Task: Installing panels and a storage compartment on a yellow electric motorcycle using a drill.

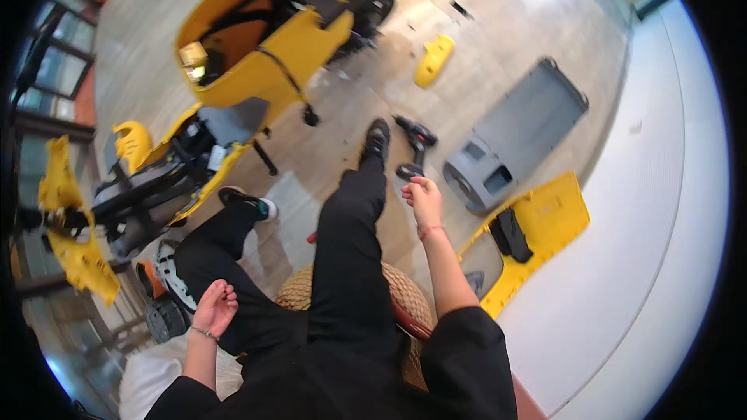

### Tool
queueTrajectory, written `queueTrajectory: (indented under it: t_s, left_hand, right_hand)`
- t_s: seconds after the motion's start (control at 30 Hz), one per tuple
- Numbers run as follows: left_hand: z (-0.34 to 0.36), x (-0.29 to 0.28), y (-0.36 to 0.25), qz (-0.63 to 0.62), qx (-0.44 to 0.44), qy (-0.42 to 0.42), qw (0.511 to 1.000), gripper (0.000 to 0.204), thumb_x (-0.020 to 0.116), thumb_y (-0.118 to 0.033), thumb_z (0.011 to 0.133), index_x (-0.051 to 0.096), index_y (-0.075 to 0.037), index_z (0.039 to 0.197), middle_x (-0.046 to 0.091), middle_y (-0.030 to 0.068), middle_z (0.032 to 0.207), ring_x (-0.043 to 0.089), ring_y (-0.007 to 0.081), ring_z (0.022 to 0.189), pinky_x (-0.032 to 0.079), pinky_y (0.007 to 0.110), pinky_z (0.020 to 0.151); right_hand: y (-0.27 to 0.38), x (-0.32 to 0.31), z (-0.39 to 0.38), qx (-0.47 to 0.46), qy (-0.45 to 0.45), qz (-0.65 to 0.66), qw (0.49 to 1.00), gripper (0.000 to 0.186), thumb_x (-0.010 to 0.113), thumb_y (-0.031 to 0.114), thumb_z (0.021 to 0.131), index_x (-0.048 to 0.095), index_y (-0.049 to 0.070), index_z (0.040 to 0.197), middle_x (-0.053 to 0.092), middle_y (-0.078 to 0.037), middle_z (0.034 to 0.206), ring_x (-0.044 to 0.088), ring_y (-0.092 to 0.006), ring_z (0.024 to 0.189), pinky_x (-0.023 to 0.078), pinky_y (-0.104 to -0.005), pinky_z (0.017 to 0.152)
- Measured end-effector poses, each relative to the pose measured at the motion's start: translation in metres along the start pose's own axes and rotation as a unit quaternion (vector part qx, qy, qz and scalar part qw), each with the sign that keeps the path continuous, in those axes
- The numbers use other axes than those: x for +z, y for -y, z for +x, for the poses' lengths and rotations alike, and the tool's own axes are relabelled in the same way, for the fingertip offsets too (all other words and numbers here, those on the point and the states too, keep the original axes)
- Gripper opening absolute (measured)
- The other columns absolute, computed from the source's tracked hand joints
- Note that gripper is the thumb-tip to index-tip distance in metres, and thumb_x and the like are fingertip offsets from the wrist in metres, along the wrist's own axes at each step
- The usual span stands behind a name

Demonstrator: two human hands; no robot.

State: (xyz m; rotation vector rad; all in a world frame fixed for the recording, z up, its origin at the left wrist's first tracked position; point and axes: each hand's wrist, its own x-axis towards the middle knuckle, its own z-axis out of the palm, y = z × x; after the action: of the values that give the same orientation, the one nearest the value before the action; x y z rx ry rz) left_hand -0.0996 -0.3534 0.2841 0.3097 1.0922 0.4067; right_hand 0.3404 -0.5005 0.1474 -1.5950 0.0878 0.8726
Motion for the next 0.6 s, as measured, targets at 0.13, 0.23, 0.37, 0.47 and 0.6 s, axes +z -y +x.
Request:
queueTrajectory:
  t_s: [0.13,0.23,0.37,0.47,0.6]
  left_hand:
    - [0.023,0.010,0.001,0.037,-0.065,-0.029,0.997,0.010,0.056,-0.012,0.090,0.053,-0.004,0.094,0.053,0.0052,0.083,0.050,0.0124,0.072,0.045,0.023,0.062]
    - [0.034,0.016,-0.001,0.055,-0.095,-0.058,0.992,0.012,0.057,-0.013,0.089,0.054,-0.003,0.093,0.053,0.0066,0.084,0.050,0.0140,0.073,0.046,0.024,0.063]
    - [0.060,0.021,0.003,0.085,-0.138,-0.067,0.984,0.011,0.056,-0.012,0.090,0.054,-0.001,0.091,0.057,0.0092,0.084,0.055,0.0174,0.076,0.049,0.027,0.066]
    - [0.067,0.009,0.000,0.075,-0.167,-0.085,0.979,0.013,0.056,-0.013,0.089,0.056,0.000,0.090,0.059,0.0101,0.085,0.058,0.0198,0.075,0.051,0.030,0.067]
    - [0.080,0.000,-0.003,0.088,-0.211,-0.109,0.967,0.015,0.055,-0.016,0.090,0.056,-0.002,0.093,0.059,0.0087,0.084,0.057,0.0196,0.074,0.048,0.031,0.062]
  right_hand:
    - [-0.123,-0.052,0.074,0.128,-0.055,-0.083,0.987,0.027,0.053,0.013,0.082,0.055,-0.001,0.105,0.065,-0.007,0.085,0.060,-0.0108,0.068,0.045,-0.0215,0.056]
    - [-0.173,-0.059,0.111,0.200,-0.039,-0.132,0.970,0.026,0.055,0.015,0.080,0.058,-0.001,0.101,0.065,-0.009,0.086,0.062,-0.0143,0.071,0.047,-0.0238,0.059]
    - [-0.210,-0.063,0.173,0.071,-0.135,-0.401,0.903,0.032,0.060,0.019,0.074,0.061,0.000,0.099,0.066,-0.014,0.091,0.064,-0.0281,0.082,0.051,-0.0351,0.074]
    - [-0.195,-0.037,0.220,0.082,-0.161,-0.363,0.914,0.043,0.062,0.023,0.070,0.060,0.001,0.107,0.065,-0.018,0.099,0.061,-0.0338,0.094,0.047,-0.0385,0.086]
    - [-0.194,-0.034,0.283,-0.005,-0.248,-0.454,0.856,0.046,0.063,0.025,0.068,0.059,-0.001,0.107,0.063,-0.021,0.098,0.060,-0.0350,0.093,0.047,-0.0412,0.085]
